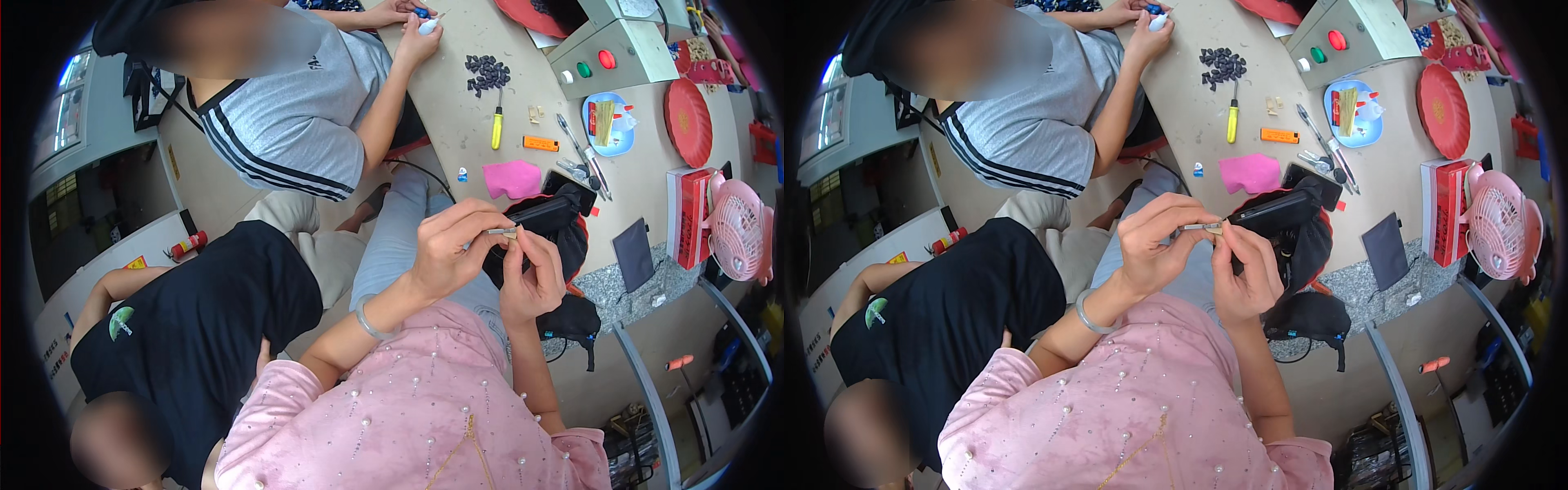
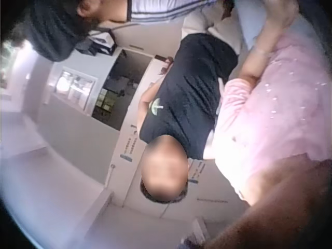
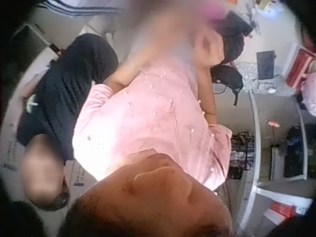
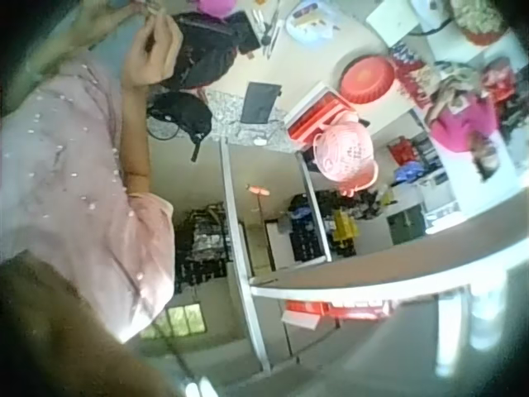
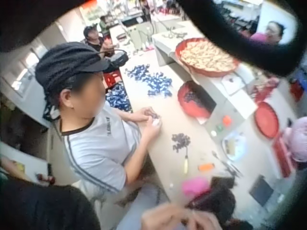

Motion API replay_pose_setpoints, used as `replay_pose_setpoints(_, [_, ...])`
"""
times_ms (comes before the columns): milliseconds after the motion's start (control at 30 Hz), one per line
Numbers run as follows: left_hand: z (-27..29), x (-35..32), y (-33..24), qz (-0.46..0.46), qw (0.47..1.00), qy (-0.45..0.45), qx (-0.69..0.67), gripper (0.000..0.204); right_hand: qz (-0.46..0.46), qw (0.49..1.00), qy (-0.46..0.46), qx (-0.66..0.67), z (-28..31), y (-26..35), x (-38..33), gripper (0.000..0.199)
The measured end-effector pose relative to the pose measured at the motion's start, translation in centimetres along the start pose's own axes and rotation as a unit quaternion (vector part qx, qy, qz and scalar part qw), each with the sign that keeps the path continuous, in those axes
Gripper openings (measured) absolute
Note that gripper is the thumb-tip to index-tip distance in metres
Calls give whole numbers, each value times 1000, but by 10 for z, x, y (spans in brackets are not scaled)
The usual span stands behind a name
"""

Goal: Assembling small components into a plastic housing using hands and pliers.

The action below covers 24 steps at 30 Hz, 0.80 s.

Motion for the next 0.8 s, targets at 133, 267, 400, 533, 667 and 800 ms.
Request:
replay_pose_setpoints(133, [1, -1, 2, -29, 1000, -6, -6, 24, 5, 1000, 1, -14, 0, 6, -4, 22])
replay_pose_setpoints(267, [4, 1, 1, -54, 999, 4, -2, 24, 9, 1000, 21, -13, 2, 12, -1, 23])
replay_pose_setpoints(400, [5, 2, -3, -63, 998, 7, -8, 22, 9, 999, 33, -22, 5, 18, -2, 24])
replay_pose_setpoints(533, [8, 3, -13, -99, 995, -2, -6, 23, 38, 998, 32, -36, 8, 27, -2, 24])
replay_pose_setpoints(667, [9, -4, -15, -115, 993, -15, -6, 26, 65, 997, 21, -30, 9, 30, -6, 24])
replay_pose_setpoints(800, [6, -8, -14, -74, 992, -51, -85, 30, 79, 997, 8, -9, 10, 29, -8, 23])
Point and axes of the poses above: each hand's wrist, its own x-axis towards the middle knuckle, its own z-axis out of the back of the hand, y = z × x, the point moved 4 cm from there along x, towards the middle knuckle, and after that the axes turned 4 degrees about -z, right-handed, at the moved point
